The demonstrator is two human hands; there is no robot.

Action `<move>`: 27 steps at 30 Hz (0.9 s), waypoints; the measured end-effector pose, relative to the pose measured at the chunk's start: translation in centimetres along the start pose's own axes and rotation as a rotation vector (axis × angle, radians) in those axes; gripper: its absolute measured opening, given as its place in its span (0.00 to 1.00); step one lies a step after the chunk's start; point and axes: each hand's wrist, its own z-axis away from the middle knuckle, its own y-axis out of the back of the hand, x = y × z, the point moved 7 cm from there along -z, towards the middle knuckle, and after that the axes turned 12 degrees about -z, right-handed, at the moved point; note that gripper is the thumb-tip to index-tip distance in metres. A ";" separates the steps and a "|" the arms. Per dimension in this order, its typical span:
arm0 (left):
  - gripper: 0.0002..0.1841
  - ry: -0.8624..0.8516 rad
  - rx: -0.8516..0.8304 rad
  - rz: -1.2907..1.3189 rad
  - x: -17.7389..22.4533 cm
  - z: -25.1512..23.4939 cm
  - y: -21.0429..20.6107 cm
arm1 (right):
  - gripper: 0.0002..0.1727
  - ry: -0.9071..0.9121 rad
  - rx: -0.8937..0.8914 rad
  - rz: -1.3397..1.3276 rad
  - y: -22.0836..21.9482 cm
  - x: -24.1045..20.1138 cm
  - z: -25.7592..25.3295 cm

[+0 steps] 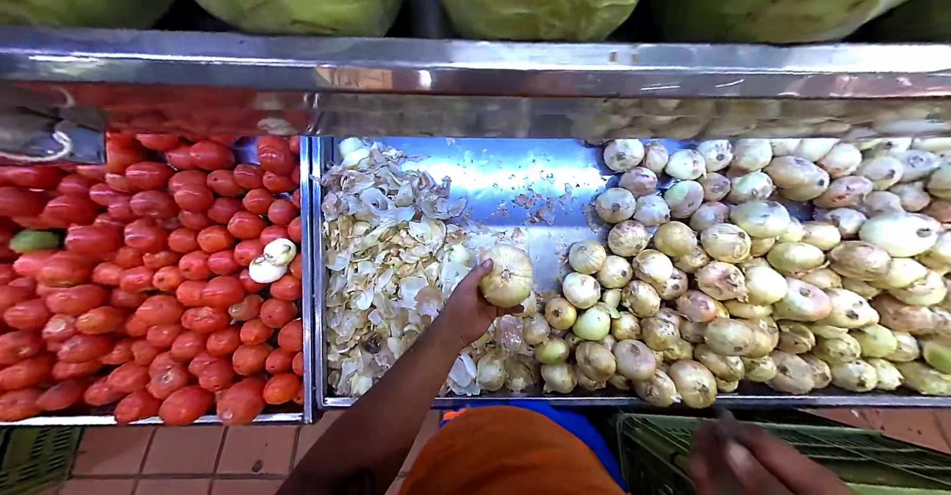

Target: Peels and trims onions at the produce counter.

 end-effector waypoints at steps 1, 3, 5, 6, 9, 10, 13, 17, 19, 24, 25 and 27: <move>0.27 0.004 -0.058 -0.055 0.0 0.7 0.0 | 0.21 0.050 -0.061 0.185 -1.1 -0.2 -2.5; 0.28 0.000 -0.169 -0.167 -0.1 1.9 -0.1 | 0.27 0.162 -0.117 0.568 -2.7 0.2 -7.0; 0.36 0.006 -0.264 -0.320 0.3 2.9 0.0 | 0.29 0.243 -0.135 0.830 -4.5 -0.6 -10.7; 0.39 0.018 -0.298 -0.408 0.6 3.4 0.2 | 0.30 0.287 -0.143 0.911 -5.3 -1.4 -12.3; 0.38 0.019 -0.377 -0.639 1.9 4.7 0.5 | 0.35 0.352 -0.235 1.052 -8.0 -3.2 -15.9; 0.35 0.015 -0.402 -0.681 2.5 5.1 0.6 | 0.36 0.361 -0.288 1.082 -8.9 -3.6 -16.8; 0.27 -0.003 -0.454 -0.713 3.7 6.0 1.0 | 0.37 0.385 -0.437 1.156 -11.2 -4.1 -18.4; 0.23 0.034 -0.441 -0.757 4.6 6.2 1.8 | 0.41 0.436 -0.498 1.320 -12.9 -4.9 -19.1; 0.22 0.056 -0.435 -0.761 4.5 6.2 2.1 | 0.41 0.423 -0.551 1.356 -13.9 -4.8 -18.9; 0.25 0.107 -0.414 -0.735 3.9 5.7 2.7 | 0.41 0.552 -0.567 1.419 -14.9 -3.4 -18.2; 0.25 0.123 -0.412 -0.752 3.7 5.5 2.8 | 0.41 0.560 -0.566 1.427 -14.9 -3.2 -18.0; 0.23 0.136 -0.428 -0.775 3.3 4.5 3.1 | 0.40 0.591 -0.568 1.434 -14.8 -2.7 -17.6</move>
